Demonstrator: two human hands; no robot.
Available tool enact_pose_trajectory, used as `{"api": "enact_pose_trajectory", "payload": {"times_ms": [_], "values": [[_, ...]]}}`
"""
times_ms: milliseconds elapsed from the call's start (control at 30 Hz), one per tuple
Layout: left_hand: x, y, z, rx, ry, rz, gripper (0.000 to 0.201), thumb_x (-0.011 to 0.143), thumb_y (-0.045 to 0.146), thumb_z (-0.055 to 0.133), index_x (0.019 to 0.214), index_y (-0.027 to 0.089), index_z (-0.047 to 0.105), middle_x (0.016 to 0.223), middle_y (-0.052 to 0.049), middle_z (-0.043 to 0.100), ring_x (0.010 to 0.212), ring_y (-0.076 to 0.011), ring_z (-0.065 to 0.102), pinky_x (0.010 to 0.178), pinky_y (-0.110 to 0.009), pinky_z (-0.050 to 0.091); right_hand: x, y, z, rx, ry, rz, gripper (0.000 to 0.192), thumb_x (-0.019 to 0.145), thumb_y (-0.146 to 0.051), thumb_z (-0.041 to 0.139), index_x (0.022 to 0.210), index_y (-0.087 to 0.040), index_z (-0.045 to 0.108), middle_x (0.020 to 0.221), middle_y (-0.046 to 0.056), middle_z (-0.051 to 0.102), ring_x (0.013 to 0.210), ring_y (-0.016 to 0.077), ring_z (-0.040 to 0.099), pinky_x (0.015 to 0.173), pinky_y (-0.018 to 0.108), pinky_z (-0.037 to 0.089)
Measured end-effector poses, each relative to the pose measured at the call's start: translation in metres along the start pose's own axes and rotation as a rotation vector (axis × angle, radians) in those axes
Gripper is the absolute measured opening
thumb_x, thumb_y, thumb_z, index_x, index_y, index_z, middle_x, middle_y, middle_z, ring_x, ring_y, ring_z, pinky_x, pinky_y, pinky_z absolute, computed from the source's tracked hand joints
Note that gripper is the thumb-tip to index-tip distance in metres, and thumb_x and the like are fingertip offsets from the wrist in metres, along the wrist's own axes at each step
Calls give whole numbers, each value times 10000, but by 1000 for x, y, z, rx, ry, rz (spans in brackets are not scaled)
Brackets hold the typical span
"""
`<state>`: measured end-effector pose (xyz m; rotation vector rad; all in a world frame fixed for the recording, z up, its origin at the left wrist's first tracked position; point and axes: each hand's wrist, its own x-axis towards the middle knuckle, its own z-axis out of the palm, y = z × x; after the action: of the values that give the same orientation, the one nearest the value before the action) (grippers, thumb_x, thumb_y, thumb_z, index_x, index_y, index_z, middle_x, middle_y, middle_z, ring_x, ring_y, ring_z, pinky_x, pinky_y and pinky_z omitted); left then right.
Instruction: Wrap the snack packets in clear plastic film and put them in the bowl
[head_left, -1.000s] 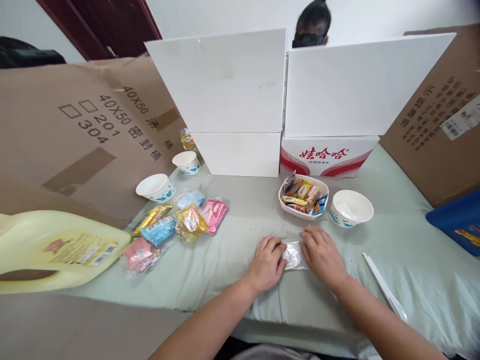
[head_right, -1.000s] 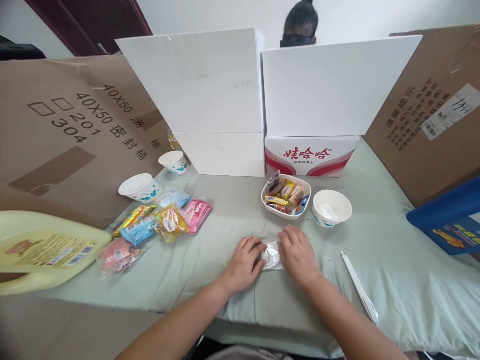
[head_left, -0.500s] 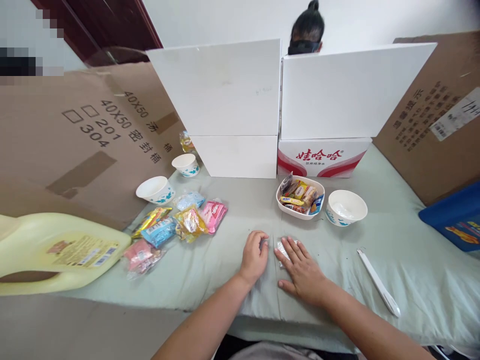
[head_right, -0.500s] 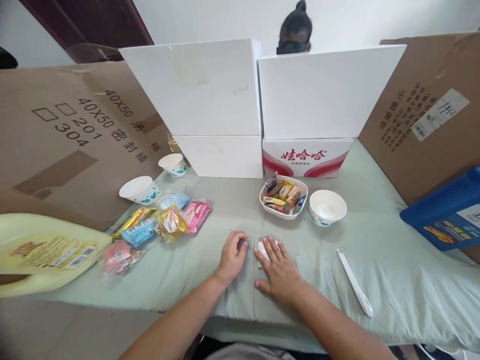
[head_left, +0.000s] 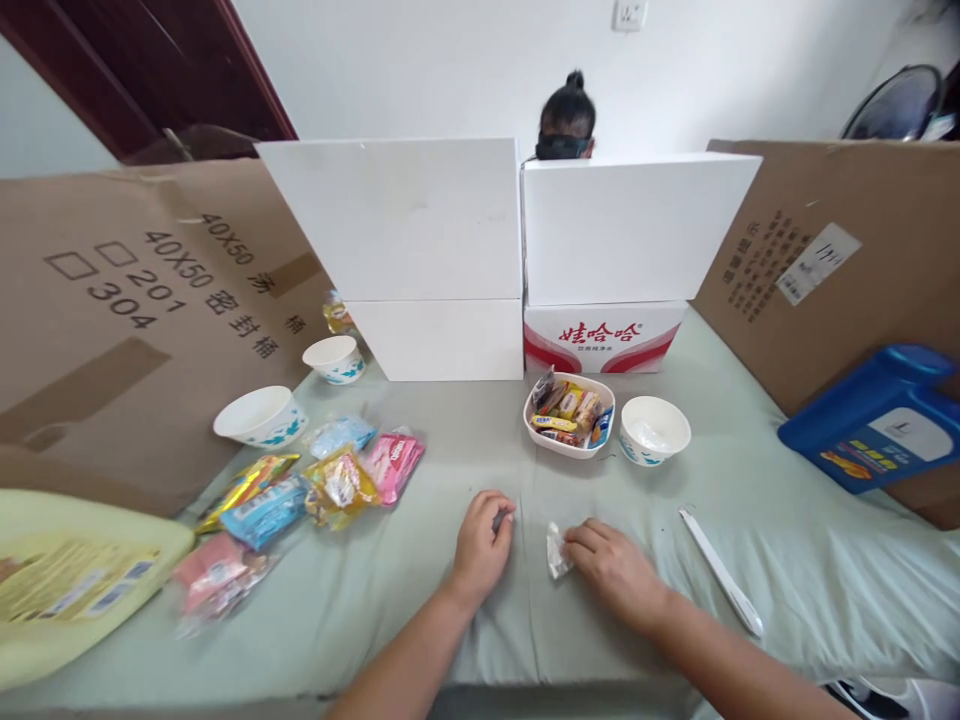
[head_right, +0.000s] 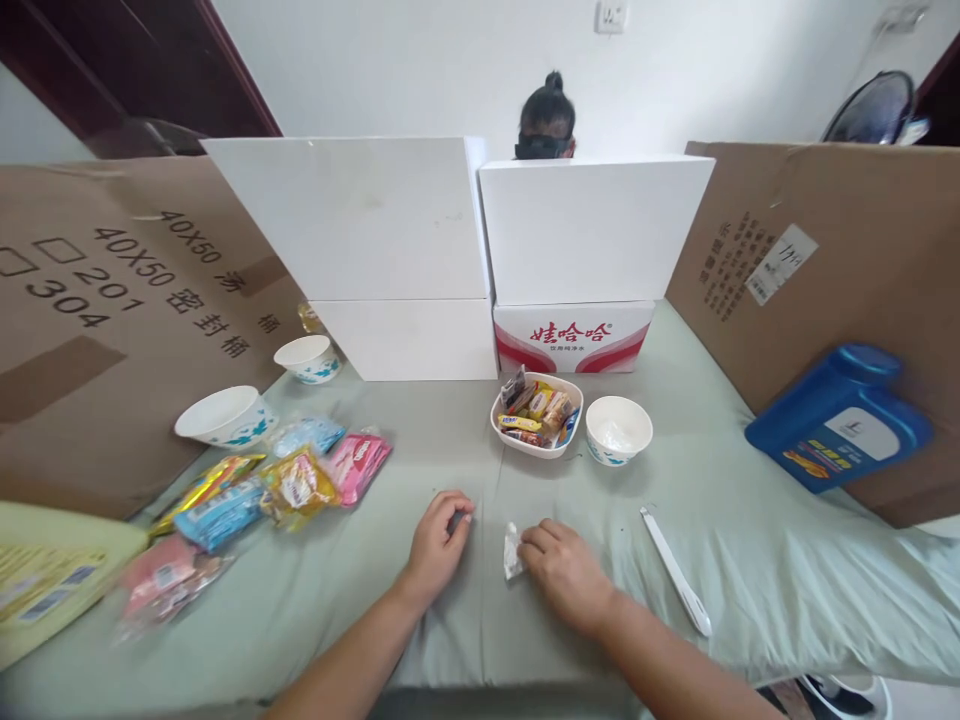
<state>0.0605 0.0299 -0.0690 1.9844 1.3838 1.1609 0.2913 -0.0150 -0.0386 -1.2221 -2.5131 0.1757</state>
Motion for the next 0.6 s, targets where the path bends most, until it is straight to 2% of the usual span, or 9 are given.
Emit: {"api": "enact_pose_trajectory", "payload": {"times_ms": [67,133,200,267,367,400,467,533,600], "values": [[1,0,0,-2,-12,-7,153,845,170,458,852,203,608,929,-60,599,874,-197,592,761,-324,498,-1,22,-27,-83,145,44,320,951,-126,379,1055,-195,674,1073,86,686,951,186,601,832,313,492],[1,1,0,5,-21,-6,144,847,180,461,843,204,603,917,-62,601,872,-203,591,765,-332,500,4,51,-61,-221,290,235,337,966,-168,362,1062,-203,684,1106,92,677,1029,205,585,906,346,464],[2,4,0,27,-25,6,137,838,175,467,841,206,601,907,-60,606,881,-211,589,790,-354,496,14,84,-90,-362,208,490,325,961,-207,392,1100,-195,685,1153,101,661,1082,237,556,950,385,434],[3,7,1,52,-33,19,134,825,165,475,846,206,601,906,-58,612,891,-217,586,808,-372,491,28,114,-104,-373,128,558,284,925,-199,457,1027,-173,720,1090,126,677,1055,269,566,899,402,448],[3,11,1,80,-49,25,136,808,141,488,844,206,602,902,-53,616,892,-218,580,810,-374,487,49,149,-95,-307,-51,591,140,858,-218,601,860,-172,733,931,96,692,923,235,620,783,354,490],[3,12,1,87,-51,24,140,802,129,491,841,205,602,900,-52,616,895,-217,578,813,-373,485,55,158,-88,-279,-107,602,124,861,-255,627,884,-168,714,925,74,684,884,208,628,762,340,504],[2,14,0,101,-59,21,149,788,107,500,836,201,604,899,-51,615,903,-215,572,821,-372,480,64,171,-75,-228,-174,622,226,891,-344,628,1025,-162,652,998,48,657,861,168,631,755,336,532],[1,16,1,111,-73,12,157,776,90,512,838,198,608,909,-51,614,914,-213,565,833,-371,474,70,181,-66,-194,-164,634,298,963,-375,519,1139,-145,590,1097,58,620,916,166,625,779,355,541],[0,17,3,120,-87,-1,167,767,79,525,845,198,613,920,-52,615,924,-212,559,843,-373,470,74,190,-61,-178,-85,637,338,1017,-351,385,1157,-119,586,1116,70,606,957,178,619,785,358,532]]}}
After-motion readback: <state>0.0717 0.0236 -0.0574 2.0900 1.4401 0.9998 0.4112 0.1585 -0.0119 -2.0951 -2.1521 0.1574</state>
